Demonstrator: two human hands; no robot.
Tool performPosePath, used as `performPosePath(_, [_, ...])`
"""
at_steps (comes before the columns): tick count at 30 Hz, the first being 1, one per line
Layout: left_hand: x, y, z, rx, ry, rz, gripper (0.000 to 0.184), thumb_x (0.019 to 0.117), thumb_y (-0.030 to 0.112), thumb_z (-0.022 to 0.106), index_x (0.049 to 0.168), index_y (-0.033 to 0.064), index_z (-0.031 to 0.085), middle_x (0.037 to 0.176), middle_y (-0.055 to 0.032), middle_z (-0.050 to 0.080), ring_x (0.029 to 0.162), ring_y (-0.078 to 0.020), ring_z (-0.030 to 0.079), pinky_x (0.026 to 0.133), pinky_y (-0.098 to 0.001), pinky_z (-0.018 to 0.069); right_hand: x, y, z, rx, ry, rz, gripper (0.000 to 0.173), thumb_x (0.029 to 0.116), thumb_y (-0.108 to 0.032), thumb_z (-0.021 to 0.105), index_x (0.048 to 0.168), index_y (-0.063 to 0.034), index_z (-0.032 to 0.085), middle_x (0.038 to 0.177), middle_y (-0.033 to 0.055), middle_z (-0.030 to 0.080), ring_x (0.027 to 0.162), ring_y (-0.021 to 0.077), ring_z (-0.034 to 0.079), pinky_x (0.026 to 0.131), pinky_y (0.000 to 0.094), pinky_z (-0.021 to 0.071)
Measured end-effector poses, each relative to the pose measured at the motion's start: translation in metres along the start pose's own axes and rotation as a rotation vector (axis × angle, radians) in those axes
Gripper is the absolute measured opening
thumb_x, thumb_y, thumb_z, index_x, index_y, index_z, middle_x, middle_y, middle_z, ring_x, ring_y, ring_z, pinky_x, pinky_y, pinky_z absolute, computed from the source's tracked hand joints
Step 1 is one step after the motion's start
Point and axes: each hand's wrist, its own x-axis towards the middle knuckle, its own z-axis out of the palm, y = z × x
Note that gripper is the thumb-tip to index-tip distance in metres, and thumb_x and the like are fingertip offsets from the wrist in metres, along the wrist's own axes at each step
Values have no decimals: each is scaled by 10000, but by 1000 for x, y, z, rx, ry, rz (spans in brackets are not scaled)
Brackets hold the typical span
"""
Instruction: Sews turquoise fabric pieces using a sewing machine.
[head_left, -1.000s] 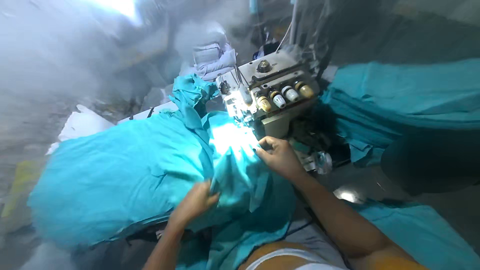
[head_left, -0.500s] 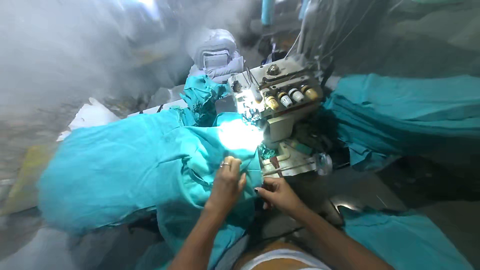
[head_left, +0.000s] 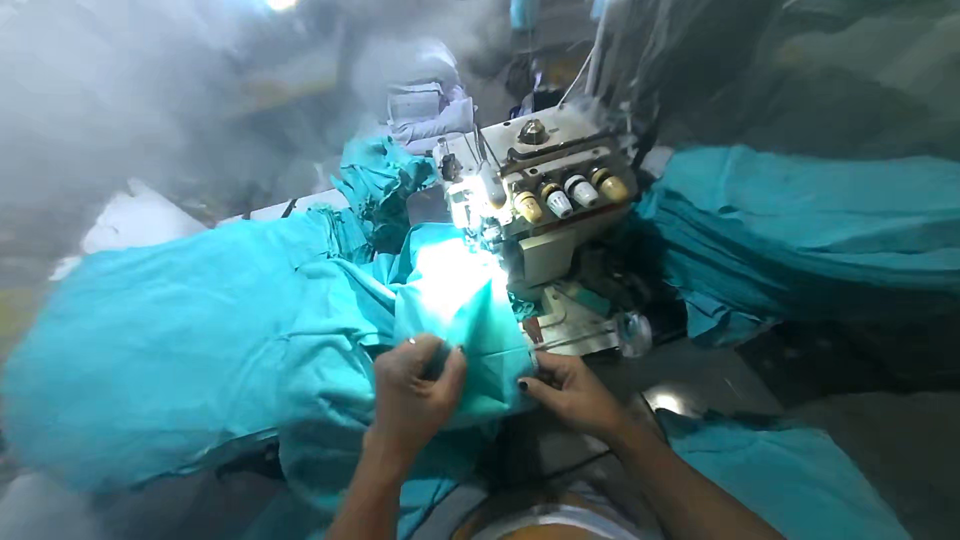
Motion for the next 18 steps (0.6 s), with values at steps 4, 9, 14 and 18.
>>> performPosePath(4, [11,-9,20,65,-31,96,246,929,107,623,742,-12,728,620,-65,647,574,-3,567,583,-129,458,7,7,0,-72,39,-41,111,955,-98,633,922,-3,681,764,-79,649,669,-100,569,652,97,496])
performPosePath(9, [44,-1,25,293,-180,128,249,953,134,604,781,25,749,649,-90,676,572,-149,629,566,-276,506,8,10,-1,-53,48,-31,116,941,-72,633,987,17,692,823,-58,680,705,-93,592,681,95,509])
performPosePath(14, [80,42,24,493,-531,-211,270,1016,126,581,856,-41,721,778,-180,682,770,-316,684,737,-476,548,0,3,-3,-32,51,12,110,943,-61,631,990,21,689,836,-51,672,721,-89,587,689,93,501])
performPosePath(18, [84,65,30,519,-620,-379,263,1037,129,545,985,-64,715,906,-208,708,898,-336,697,833,-478,537,6,-8,-4,23,83,35,87,938,-36,641,993,12,688,834,-53,688,716,-76,613,688,110,524])
